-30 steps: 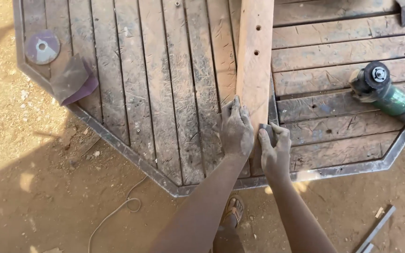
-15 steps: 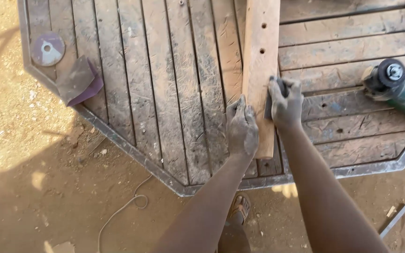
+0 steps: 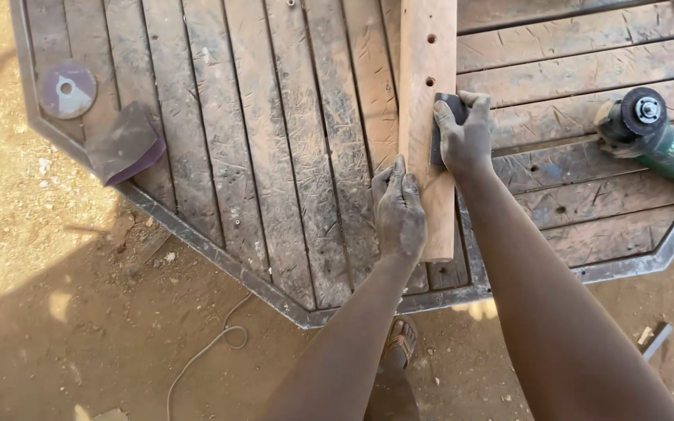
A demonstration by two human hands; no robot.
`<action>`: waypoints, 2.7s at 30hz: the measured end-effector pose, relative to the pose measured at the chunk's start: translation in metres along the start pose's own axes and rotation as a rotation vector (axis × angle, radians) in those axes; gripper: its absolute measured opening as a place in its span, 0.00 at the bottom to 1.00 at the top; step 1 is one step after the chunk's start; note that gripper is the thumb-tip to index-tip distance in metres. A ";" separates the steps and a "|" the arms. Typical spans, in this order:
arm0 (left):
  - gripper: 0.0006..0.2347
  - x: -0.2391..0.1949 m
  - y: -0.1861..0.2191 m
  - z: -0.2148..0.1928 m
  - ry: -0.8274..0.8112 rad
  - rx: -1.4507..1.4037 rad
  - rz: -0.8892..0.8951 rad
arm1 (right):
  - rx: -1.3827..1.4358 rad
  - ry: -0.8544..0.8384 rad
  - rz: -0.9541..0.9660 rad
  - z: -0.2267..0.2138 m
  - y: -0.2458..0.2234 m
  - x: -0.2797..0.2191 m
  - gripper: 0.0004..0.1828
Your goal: Sanding a wooden beam manually with sandpaper on a workbench.
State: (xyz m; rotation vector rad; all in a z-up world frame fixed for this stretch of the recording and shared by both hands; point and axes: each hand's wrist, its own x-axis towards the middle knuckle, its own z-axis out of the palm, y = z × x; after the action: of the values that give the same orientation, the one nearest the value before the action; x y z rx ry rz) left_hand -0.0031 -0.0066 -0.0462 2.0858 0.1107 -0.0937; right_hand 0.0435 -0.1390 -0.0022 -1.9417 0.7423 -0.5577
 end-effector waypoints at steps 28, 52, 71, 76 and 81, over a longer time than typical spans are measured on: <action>0.16 0.005 0.019 -0.032 0.031 -0.039 0.065 | 0.030 0.070 0.143 -0.039 -0.048 -0.166 0.21; 0.18 0.006 0.043 -0.048 0.102 0.187 0.150 | -0.258 -0.048 0.130 0.111 -0.088 0.241 0.22; 0.17 -0.012 0.055 -0.026 -0.058 0.267 -0.152 | -0.077 -0.310 0.340 -0.010 -0.086 0.002 0.43; 0.20 0.087 0.119 -0.009 -0.091 0.413 -0.211 | -0.062 -0.382 0.278 -0.002 -0.062 0.028 0.37; 0.16 0.112 0.128 0.008 -0.014 0.228 -0.397 | 0.020 -0.458 0.357 0.045 -0.088 0.123 0.34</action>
State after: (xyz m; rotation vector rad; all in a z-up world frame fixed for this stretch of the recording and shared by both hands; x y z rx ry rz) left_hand 0.1227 -0.0725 0.0478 2.2638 0.5264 -0.3756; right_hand 0.1837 -0.1647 0.0658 -1.7692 0.7538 0.0973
